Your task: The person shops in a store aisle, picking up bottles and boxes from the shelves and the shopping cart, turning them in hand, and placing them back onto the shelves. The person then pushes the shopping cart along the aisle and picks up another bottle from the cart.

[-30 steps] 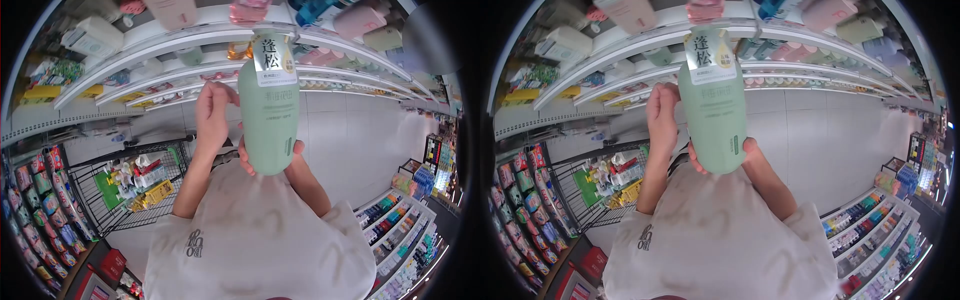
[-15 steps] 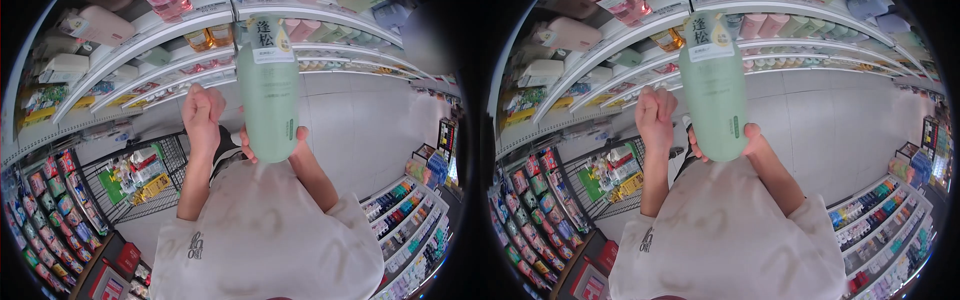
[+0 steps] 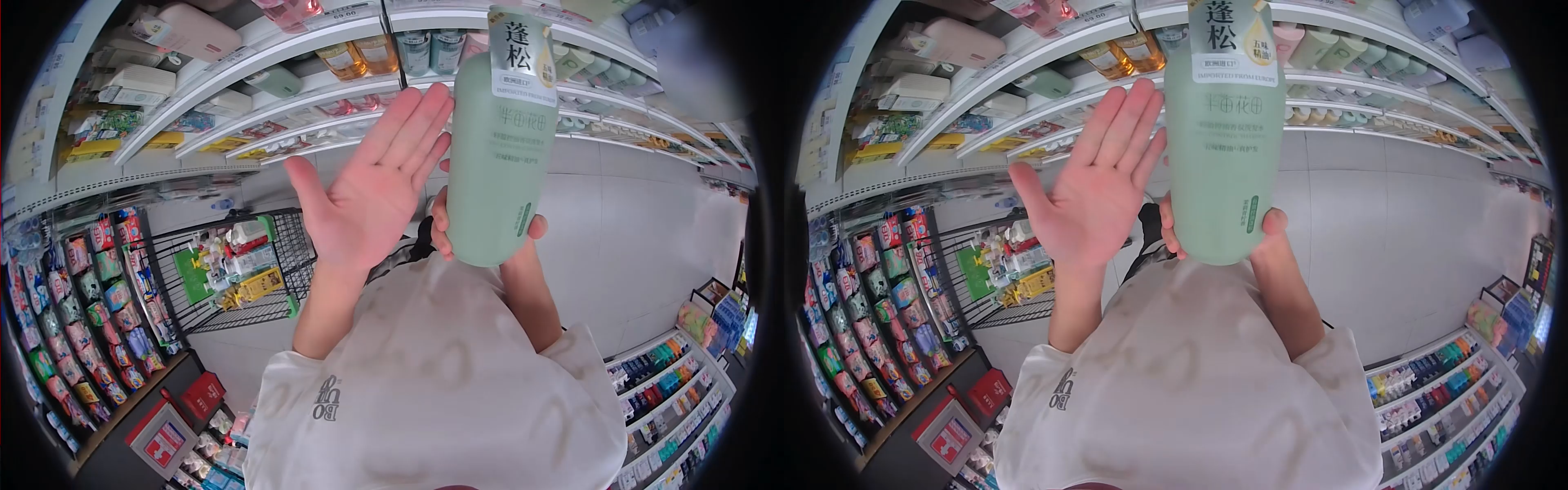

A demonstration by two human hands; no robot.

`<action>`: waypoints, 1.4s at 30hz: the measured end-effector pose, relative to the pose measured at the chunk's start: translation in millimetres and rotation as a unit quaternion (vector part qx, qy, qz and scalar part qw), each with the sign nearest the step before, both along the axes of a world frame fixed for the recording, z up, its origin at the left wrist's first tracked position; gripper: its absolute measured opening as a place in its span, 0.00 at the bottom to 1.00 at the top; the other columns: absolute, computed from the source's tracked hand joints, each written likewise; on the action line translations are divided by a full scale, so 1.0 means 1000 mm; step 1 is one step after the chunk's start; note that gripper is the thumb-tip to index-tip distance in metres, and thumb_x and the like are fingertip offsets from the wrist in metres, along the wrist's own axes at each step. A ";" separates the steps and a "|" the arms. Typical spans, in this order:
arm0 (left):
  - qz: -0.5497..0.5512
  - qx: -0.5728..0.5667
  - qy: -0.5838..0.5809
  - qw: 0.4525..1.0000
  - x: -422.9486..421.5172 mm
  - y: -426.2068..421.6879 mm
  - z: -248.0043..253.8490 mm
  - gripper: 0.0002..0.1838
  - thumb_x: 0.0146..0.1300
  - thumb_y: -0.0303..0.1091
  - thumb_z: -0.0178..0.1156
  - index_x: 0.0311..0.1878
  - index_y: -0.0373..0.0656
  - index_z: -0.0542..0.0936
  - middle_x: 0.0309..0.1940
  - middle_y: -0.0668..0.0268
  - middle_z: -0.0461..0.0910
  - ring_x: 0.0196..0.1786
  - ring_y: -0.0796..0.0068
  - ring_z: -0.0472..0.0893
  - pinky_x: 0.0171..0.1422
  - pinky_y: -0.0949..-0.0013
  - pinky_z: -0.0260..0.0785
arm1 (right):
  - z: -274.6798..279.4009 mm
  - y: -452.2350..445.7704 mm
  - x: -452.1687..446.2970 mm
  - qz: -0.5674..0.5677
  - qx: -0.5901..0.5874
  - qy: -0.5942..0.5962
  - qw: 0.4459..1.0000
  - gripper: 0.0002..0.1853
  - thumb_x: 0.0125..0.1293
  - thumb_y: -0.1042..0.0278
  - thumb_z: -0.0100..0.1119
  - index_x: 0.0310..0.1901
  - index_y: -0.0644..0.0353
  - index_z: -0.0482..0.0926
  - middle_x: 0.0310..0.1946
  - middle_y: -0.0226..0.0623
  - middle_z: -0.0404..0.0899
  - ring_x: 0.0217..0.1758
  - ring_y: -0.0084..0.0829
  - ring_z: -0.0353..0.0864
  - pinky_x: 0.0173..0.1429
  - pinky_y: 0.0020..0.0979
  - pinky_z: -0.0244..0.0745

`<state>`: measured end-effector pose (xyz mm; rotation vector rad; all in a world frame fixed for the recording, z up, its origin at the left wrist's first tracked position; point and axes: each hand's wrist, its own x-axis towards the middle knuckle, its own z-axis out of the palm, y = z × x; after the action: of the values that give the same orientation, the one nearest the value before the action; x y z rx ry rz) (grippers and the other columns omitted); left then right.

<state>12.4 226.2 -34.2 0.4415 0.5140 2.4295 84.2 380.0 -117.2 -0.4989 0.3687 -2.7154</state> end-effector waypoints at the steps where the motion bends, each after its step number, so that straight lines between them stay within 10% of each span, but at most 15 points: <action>1: -0.011 0.000 0.014 1.000 0.002 0.002 0.001 0.55 0.61 0.74 0.37 0.73 0.31 0.41 0.75 0.48 0.35 0.78 0.55 0.34 0.79 0.55 0.25 | 0.001 0.002 0.001 -0.009 0.002 0.010 1.000 0.56 0.35 0.32 0.72 0.60 0.65 0.64 0.45 0.53 0.72 0.39 0.46 0.76 0.36 0.39 0.73; 14: -0.020 0.025 0.049 0.998 0.025 0.005 0.006 0.51 0.65 0.69 0.37 0.73 0.33 0.41 0.75 0.48 0.38 0.77 0.54 0.37 0.79 0.53 0.26 | 0.012 0.011 0.016 -0.024 0.036 0.053 0.998 0.54 0.37 0.33 0.73 0.58 0.68 0.65 0.44 0.57 0.73 0.40 0.47 0.78 0.36 0.40 0.74; 16: 0.061 -0.070 0.106 0.990 0.027 0.001 -0.005 0.37 0.70 0.57 0.43 0.72 0.39 0.55 0.64 0.54 0.66 0.67 0.60 0.65 0.73 0.58 0.52 | 0.013 0.010 0.019 -0.023 0.045 0.041 0.998 0.54 0.38 0.33 0.73 0.59 0.69 0.65 0.45 0.56 0.73 0.41 0.46 0.78 0.38 0.40 0.74; 19: 0.091 -0.089 0.010 0.992 0.028 -0.004 -0.020 0.19 0.72 0.43 0.46 0.62 0.46 0.69 0.35 0.70 0.73 0.38 0.79 0.71 0.50 0.70 0.64 | 0.016 0.009 0.021 -0.017 0.065 0.044 0.997 0.53 0.39 0.34 0.73 0.59 0.70 0.65 0.45 0.55 0.73 0.42 0.45 0.78 0.40 0.39 0.75; 28: 0.127 -0.121 -0.099 0.980 0.035 -0.005 -0.022 0.11 0.72 0.38 0.48 0.52 0.49 0.73 0.17 0.79 0.54 0.22 0.86 0.55 0.34 0.78 0.54 | 0.015 0.000 0.025 -0.019 0.096 0.009 0.995 0.54 0.42 0.29 0.68 0.60 0.69 0.65 0.48 0.53 0.73 0.44 0.43 0.79 0.41 0.37 0.80; 31: 0.141 -0.131 -0.112 0.975 0.038 -0.004 -0.024 0.11 0.71 0.37 0.49 0.54 0.49 0.73 0.18 0.78 0.54 0.22 0.85 0.55 0.35 0.77 0.55 | 0.015 -0.002 0.029 0.001 0.073 -0.053 0.996 0.63 0.36 0.34 0.74 0.70 0.60 0.53 0.47 0.52 0.72 0.41 0.45 0.77 0.39 0.37 0.76; 42: 0.146 -0.131 -0.094 0.976 0.045 -0.005 -0.023 0.10 0.70 0.35 0.50 0.52 0.48 0.72 0.19 0.79 0.57 0.24 0.84 0.58 0.37 0.76 0.56 | 0.009 -0.005 0.026 -0.008 0.068 -0.020 0.997 0.55 0.42 0.32 0.68 0.64 0.65 0.60 0.49 0.52 0.72 0.43 0.45 0.78 0.39 0.37 0.79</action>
<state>57.2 221.5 -57.6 0.0218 0.8514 2.5953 109.8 375.4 -108.5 -0.4038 0.5457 -2.6880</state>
